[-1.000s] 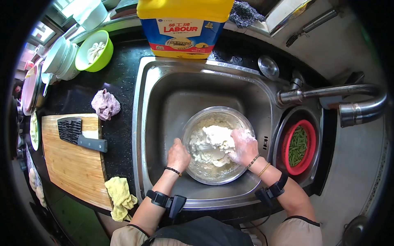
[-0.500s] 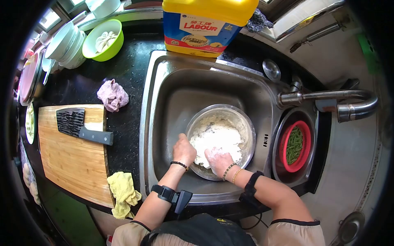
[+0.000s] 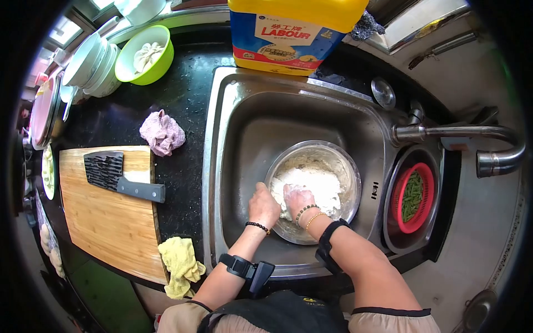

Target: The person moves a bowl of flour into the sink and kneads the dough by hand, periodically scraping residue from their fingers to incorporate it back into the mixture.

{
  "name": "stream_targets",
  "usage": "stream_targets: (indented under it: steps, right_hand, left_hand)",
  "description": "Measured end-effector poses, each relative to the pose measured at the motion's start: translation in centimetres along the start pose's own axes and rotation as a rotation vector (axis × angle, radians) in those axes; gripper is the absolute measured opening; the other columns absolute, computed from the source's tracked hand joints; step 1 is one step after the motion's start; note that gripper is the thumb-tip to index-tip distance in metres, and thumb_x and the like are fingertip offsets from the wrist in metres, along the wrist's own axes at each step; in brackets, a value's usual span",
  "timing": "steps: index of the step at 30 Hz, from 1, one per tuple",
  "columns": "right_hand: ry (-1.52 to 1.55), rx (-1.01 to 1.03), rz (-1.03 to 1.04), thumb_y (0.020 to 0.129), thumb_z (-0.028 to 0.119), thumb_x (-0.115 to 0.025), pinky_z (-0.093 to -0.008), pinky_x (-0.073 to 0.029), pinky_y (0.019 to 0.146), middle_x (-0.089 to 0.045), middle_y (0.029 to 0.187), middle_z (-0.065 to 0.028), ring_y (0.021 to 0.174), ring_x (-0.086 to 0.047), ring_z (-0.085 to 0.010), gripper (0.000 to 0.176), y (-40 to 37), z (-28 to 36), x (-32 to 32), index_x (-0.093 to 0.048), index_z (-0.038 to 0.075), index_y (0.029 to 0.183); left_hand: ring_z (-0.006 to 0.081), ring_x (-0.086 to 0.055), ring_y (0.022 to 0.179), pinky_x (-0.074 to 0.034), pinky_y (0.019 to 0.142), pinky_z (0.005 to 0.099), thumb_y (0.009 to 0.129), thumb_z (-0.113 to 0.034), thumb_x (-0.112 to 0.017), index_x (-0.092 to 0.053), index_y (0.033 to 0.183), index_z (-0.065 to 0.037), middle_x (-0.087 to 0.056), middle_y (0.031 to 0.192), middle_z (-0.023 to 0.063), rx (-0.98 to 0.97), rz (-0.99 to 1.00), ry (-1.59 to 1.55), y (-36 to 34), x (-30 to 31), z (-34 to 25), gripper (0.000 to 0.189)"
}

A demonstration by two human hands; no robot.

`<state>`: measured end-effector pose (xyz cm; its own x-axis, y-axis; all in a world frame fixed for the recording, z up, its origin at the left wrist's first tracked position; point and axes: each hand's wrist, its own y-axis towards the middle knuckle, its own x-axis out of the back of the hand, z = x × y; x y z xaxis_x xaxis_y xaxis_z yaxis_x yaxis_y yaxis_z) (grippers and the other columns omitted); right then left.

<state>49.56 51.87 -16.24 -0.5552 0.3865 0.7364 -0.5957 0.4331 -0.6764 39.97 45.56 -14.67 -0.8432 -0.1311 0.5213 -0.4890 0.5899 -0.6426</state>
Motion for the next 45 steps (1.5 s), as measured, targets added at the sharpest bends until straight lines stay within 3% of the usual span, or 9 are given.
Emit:
stream_targets:
  steps: [13,16,20,22,24,26,38,40,45]
  right_hand:
    - [-0.018,0.075,0.101,0.074,0.008,-0.057,-0.0326,-0.050,0.072,-0.065,0.090,-0.0116,0.087,-0.063,-0.0239,0.032,3.4,-2.4,1.9,-0.054,0.006,0.106]
    - [0.081,0.126,0.088,0.065,0.015,-0.065,-0.0369,-0.050,0.072,-0.061,0.095,-0.0153,0.090,-0.060,-0.0305,0.047,2.1,-3.2,1.4,-0.049,0.004,0.107]
    - [0.287,0.234,-0.062,0.062,0.029,-0.068,-0.0409,-0.045,0.083,-0.046,0.121,-0.0180,0.108,-0.049,-0.0332,0.059,-0.7,-5.5,1.8,-0.048,0.006,0.113]
    - [0.407,0.209,-0.374,0.065,0.039,-0.067,-0.0409,-0.044,0.086,-0.045,0.124,-0.0183,0.108,-0.049,-0.0339,0.063,-0.4,-6.9,2.4,-0.050,0.006,0.115]
    - [0.409,0.099,-0.351,0.064,0.051,-0.064,-0.0399,-0.042,0.089,-0.048,0.122,-0.0195,0.108,-0.050,-0.0351,0.069,2.7,-6.8,2.7,-0.054,0.005,0.113]
    - [0.405,0.019,0.128,0.060,0.059,-0.063,-0.0392,-0.042,0.089,-0.054,0.115,-0.0201,0.106,-0.052,-0.0340,0.074,5.7,-5.9,3.2,-0.057,0.005,0.110]
    - [0.216,0.428,0.304,0.059,0.055,-0.062,-0.0396,-0.045,0.084,-0.061,0.105,-0.0129,0.100,-0.056,-0.0307,0.059,2.1,-3.7,3.1,-0.062,0.016,0.103]
    - [0.382,0.524,-0.116,0.059,0.055,-0.065,-0.0421,-0.039,0.090,-0.059,0.106,-0.0082,0.102,-0.054,-0.0277,0.053,-0.9,-4.8,1.0,-0.063,0.014,0.092]
    - [0.352,0.426,-0.348,0.066,0.051,-0.062,-0.0468,-0.029,0.095,-0.057,0.105,-0.0071,0.108,-0.048,-0.0248,0.043,-7.9,-5.8,0.5,-0.061,0.012,0.084]
  left_hand:
    - [0.0457,-0.056,0.084,-0.044,0.077,0.0480,0.073,-0.002,-0.049,-0.041,0.092,0.008,-0.057,0.083,0.0329,-0.052,-0.008,0.058,0.3,-0.2,0.3,0.024]
    - [0.0440,-0.055,0.091,-0.043,0.083,0.0459,0.071,-0.003,-0.052,-0.041,0.095,0.007,-0.057,0.090,0.0316,-0.020,0.050,0.069,0.2,0.4,-0.3,0.028]
    - [0.0459,-0.056,0.084,-0.044,0.076,0.0483,0.073,-0.002,-0.046,-0.042,0.091,0.009,-0.056,0.082,0.0334,-0.110,-0.007,0.075,0.2,0.0,0.3,0.021]
    - [0.0461,-0.056,0.084,-0.044,0.076,0.0486,0.074,-0.002,-0.045,-0.042,0.091,0.009,-0.056,0.083,0.0335,-0.108,0.003,0.069,0.1,0.2,0.2,0.021]
    - [0.0462,-0.056,0.084,-0.044,0.076,0.0489,0.074,-0.002,-0.045,-0.042,0.091,0.009,-0.056,0.083,0.0337,-0.107,0.008,0.065,0.2,0.4,-0.2,0.020]
    - [0.0444,-0.055,0.089,-0.043,0.081,0.0470,0.071,-0.001,-0.050,-0.042,0.093,0.008,-0.057,0.089,0.0324,-0.040,0.051,0.093,0.4,0.5,-0.3,0.025]
    - [0.0452,-0.057,0.080,-0.044,0.075,0.0486,0.074,-0.003,-0.046,-0.040,0.090,0.008,-0.057,0.080,0.0327,-0.124,0.032,0.151,0.3,0.3,0.2,0.020]
    - [0.0452,-0.057,0.081,-0.044,0.075,0.0487,0.075,-0.003,-0.046,-0.040,0.090,0.008,-0.057,0.081,0.0324,-0.115,0.040,0.139,0.2,0.5,-0.2,0.020]
    - [0.0453,-0.057,0.082,-0.044,0.076,0.0487,0.075,-0.003,-0.045,-0.040,0.090,0.007,-0.057,0.082,0.0319,-0.102,0.047,0.120,0.2,0.4,0.0,0.019]
